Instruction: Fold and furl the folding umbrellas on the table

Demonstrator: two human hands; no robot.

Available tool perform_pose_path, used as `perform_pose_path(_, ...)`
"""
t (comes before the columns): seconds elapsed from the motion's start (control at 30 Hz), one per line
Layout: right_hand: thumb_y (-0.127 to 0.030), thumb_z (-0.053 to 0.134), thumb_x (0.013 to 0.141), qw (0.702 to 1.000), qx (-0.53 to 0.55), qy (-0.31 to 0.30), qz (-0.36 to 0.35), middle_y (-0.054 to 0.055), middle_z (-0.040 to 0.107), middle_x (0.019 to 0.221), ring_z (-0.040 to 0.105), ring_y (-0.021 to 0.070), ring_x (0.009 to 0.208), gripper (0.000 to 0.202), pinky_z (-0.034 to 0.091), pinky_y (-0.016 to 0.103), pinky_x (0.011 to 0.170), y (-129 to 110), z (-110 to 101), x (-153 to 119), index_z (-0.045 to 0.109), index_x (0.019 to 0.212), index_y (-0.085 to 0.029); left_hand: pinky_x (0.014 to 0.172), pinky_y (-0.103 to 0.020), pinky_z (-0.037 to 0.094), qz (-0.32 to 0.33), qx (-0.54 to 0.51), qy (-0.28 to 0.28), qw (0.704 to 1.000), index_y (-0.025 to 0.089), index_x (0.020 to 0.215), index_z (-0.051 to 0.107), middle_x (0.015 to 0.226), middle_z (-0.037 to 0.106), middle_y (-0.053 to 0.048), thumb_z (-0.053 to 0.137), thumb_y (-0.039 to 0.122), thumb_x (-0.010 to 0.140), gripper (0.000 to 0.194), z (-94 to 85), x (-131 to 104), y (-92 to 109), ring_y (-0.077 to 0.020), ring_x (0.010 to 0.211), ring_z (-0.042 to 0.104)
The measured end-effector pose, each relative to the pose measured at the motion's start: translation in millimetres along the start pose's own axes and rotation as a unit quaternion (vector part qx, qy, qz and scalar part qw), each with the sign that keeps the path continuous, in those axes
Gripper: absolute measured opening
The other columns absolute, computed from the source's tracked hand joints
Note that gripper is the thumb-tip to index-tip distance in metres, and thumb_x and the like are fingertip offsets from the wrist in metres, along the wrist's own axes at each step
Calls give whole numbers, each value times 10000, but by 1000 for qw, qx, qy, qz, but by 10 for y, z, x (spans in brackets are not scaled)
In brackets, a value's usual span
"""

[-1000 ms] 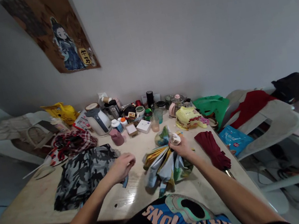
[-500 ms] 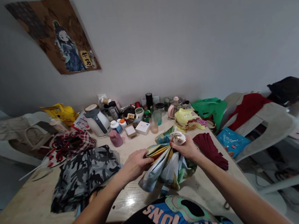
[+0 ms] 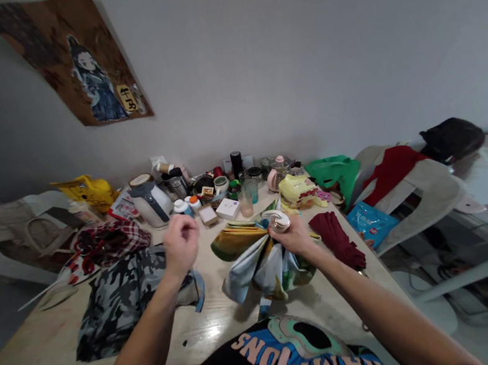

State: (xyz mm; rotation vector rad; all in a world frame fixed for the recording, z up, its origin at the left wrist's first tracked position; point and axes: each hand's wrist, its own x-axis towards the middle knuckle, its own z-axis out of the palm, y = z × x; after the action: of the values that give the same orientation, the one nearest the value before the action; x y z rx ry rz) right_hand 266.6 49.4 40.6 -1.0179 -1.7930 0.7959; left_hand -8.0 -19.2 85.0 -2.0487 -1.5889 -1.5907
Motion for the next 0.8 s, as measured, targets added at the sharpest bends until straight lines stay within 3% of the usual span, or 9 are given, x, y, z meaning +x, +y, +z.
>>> perform_pose_path(0.07, -381, 605, 668, 999, -46, 24, 7, 17, 588, 628, 530, 153, 599, 208, 447, 283, 603, 2, -3, 42, 564, 657, -177, 697, -272, 466, -6, 14, 48, 999, 175, 805, 536, 809, 544, -21, 491, 56, 822, 128, -55, -3, 101, -153, 752, 540)
perform_pose_path(0.17, -367, 580, 645, 996, -81, 35, 17, -2, 546, 582, 481, 137, 562, 193, 405, 265, 561, -20, 29, 83, 528, 610, -184, 769, -278, 496, 79, -26, -70, 994, 179, 914, 577, 916, 598, -45, 517, 110, 872, 101, 2, -121, 341, -160, 860, 577)
perform_pose_path(0.27, -375, 567, 664, 996, -85, 34, 22, -1, 542, 577, 465, 130, 550, 208, 384, 254, 538, -81, 111, 102, 525, 609, -179, 809, -298, 516, 132, -50, -196, 970, 188, 947, 604, 942, 623, -53, 551, 200, 893, 77, 296, -344, 552, -174, 889, 599)
perform_pose_path(0.4, -383, 563, 679, 995, -88, 33, 24, 10, 561, 590, 478, 133, 555, 222, 389, 251, 535, -158, 197, 113, 542, 626, -169, 926, -392, 501, 41, 3, -299, 953, 141, 1247, 502, 1161, 600, -132, 679, 305, 810, 500, 773, -597, 647, -259, 1073, 575)
perform_pose_path(0.5, -387, 554, 678, 994, -95, 40, 22, 14, 570, 593, 492, 139, 566, 225, 402, 253, 545, -168, 200, 111, 547, 623, -169, 907, -377, 495, -6, 18, -363, 931, 176, 1199, 532, 1095, 628, -92, 688, 309, 792, 456, 944, -669, 623, -253, 1041, 583)
perform_pose_path(0.63, -377, 558, 648, 991, -116, 58, 23, 2, 552, 565, 485, 141, 555, 203, 397, 259, 548, -133, 174, 89, 530, 595, -183, 831, -352, 491, -1, 65, -441, 895, 217, 1088, 599, 1025, 608, -69, 684, 358, 784, 346, 952, -635, 556, -242, 949, 594)
perform_pose_path(0.8, -374, 541, 658, 984, -141, 105, 37, 17, 566, 588, 486, 151, 558, 188, 404, 277, 572, -59, 93, 91, 510, 604, -197, 862, -349, 450, 80, 48, -487, 868, 172, 869, 672, 1054, 543, -90, 707, 452, 761, 301, 761, -442, 459, -246, 994, 539)
